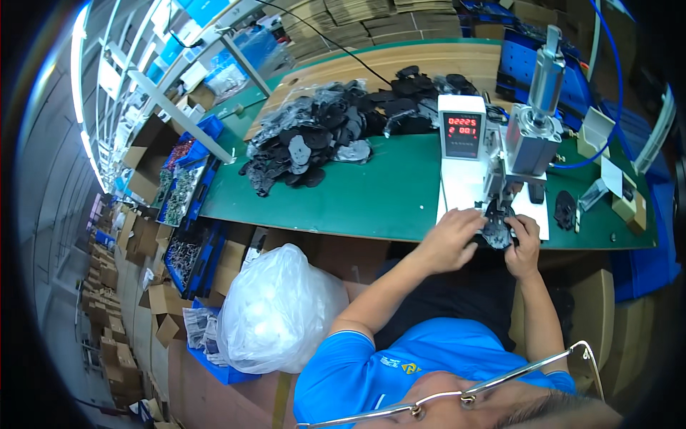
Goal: Operating a manual press machine to assemble plastic or electronic components at a workbench.
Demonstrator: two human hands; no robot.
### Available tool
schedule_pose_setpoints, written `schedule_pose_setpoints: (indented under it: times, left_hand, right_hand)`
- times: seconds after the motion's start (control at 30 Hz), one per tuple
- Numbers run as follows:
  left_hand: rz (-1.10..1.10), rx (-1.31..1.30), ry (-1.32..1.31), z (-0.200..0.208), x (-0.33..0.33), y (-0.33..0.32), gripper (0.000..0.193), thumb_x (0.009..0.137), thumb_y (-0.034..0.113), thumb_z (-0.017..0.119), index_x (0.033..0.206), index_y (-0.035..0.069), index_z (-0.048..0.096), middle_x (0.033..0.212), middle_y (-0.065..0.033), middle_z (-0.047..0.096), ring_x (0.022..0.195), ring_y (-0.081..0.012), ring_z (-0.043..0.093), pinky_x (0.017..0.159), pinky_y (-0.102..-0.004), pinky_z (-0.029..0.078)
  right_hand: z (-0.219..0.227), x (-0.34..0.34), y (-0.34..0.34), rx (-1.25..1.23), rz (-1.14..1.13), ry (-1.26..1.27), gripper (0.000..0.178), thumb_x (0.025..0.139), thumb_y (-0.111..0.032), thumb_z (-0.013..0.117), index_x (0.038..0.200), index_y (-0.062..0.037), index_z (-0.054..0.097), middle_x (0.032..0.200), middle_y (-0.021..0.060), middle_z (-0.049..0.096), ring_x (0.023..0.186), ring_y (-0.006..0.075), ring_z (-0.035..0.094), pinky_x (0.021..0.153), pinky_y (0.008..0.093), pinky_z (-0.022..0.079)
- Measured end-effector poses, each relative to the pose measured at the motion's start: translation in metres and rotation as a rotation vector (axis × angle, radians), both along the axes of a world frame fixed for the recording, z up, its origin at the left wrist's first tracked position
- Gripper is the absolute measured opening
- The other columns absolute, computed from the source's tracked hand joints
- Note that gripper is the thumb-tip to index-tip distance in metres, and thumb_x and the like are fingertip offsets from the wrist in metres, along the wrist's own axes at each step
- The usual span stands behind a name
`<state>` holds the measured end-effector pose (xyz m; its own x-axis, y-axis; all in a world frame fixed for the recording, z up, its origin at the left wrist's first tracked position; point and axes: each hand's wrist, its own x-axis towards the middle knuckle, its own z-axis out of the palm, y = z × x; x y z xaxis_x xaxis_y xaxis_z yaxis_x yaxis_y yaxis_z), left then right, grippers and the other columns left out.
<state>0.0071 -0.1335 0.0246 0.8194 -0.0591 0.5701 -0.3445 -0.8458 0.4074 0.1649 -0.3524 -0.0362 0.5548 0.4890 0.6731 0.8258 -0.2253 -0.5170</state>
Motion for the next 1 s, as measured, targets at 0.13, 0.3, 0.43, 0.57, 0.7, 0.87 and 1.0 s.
schedule_pose_setpoints:
  times: [0.13,0.3,0.43,0.57,0.7,0.87,1.0]
  left_hand:
    - [0.405,0.091,-0.082,-0.026,-0.02,0.121,0.06,0.089,0.014,0.087,0.143,-0.002,0.067,0.144,-0.0247,0.073,0.141,-0.0463,0.064,0.123,-0.0574,0.048]
    - [1.23,0.251,0.218,-0.043,-0.078,0.277,0.068,0.101,0.039,0.084,0.152,-0.002,0.065,0.164,-0.0242,0.061,0.153,-0.0453,0.054,0.125,-0.0579,0.047]
    - [1.341,0.187,0.368,-0.051,-0.108,0.302,0.07,0.103,0.049,0.081,0.148,-0.002,0.068,0.159,-0.0253,0.064,0.148,-0.0462,0.057,0.122,-0.0577,0.049]
    - [1.02,0.174,0.291,-0.051,-0.083,0.238,0.058,0.1,0.048,0.087,0.129,-0.001,0.071,0.134,-0.0243,0.071,0.128,-0.0466,0.065,0.11,-0.0561,0.054]
    - [0.76,0.138,0.063,-0.061,-0.096,0.168,0.046,0.092,0.029,0.095,0.113,0.001,0.066,0.113,-0.0208,0.071,0.104,-0.0453,0.071,0.091,-0.0509,0.061]
    - [0.682,0.314,0.07,-0.053,-0.095,0.158,0.049,0.104,0.02,0.08,0.146,0.0,0.063,0.113,-0.0237,0.073,0.104,-0.0457,0.074,0.091,-0.0549,0.062]
    - [0.751,0.413,0.144,-0.045,-0.1,0.183,0.053,0.113,0.017,0.063,0.162,-0.002,0.056,0.093,-0.0205,0.073,0.086,-0.0419,0.073,0.074,-0.0591,0.059]
  right_hand:
    - [0.003,-0.001,0.0,0.018,-0.01,0.035,0.052,0.074,0.006,0.07,0.124,-0.0039,0.081,0.124,0.0194,0.07,0.116,0.0425,0.065,0.104,0.0504,0.053]
    - [0.007,-0.002,0.003,0.035,-0.007,0.011,0.053,0.072,0.006,0.07,0.123,-0.0033,0.081,0.122,0.0185,0.069,0.115,0.0416,0.064,0.105,0.0495,0.052]
    - [0.006,-0.002,0.009,0.049,0.011,0.01,0.053,0.071,0.007,0.069,0.123,-0.0032,0.081,0.122,0.0186,0.069,0.115,0.0414,0.064,0.104,0.0493,0.052]
    - [0.003,-0.004,0.001,0.043,-0.028,0.01,0.054,0.071,0.006,0.068,0.123,-0.0033,0.081,0.122,0.0187,0.069,0.115,0.0413,0.064,0.104,0.0492,0.052]
    - [0.005,-0.003,0.001,0.034,-0.014,-0.003,0.053,0.073,0.004,0.068,0.124,-0.0038,0.081,0.122,0.0188,0.068,0.114,0.0415,0.064,0.103,0.0492,0.052]
    - [0.0,0.001,0.0,0.011,-0.033,0.012,0.052,0.075,0.002,0.069,0.125,-0.005,0.081,0.124,0.0199,0.069,0.115,0.0431,0.065,0.103,0.0498,0.053]
    - [0.0,0.004,0.0,0.023,0.017,-0.007,0.052,0.075,-0.002,0.072,0.126,-0.0075,0.082,0.126,0.0213,0.071,0.121,0.0446,0.066,0.106,0.0503,0.054]
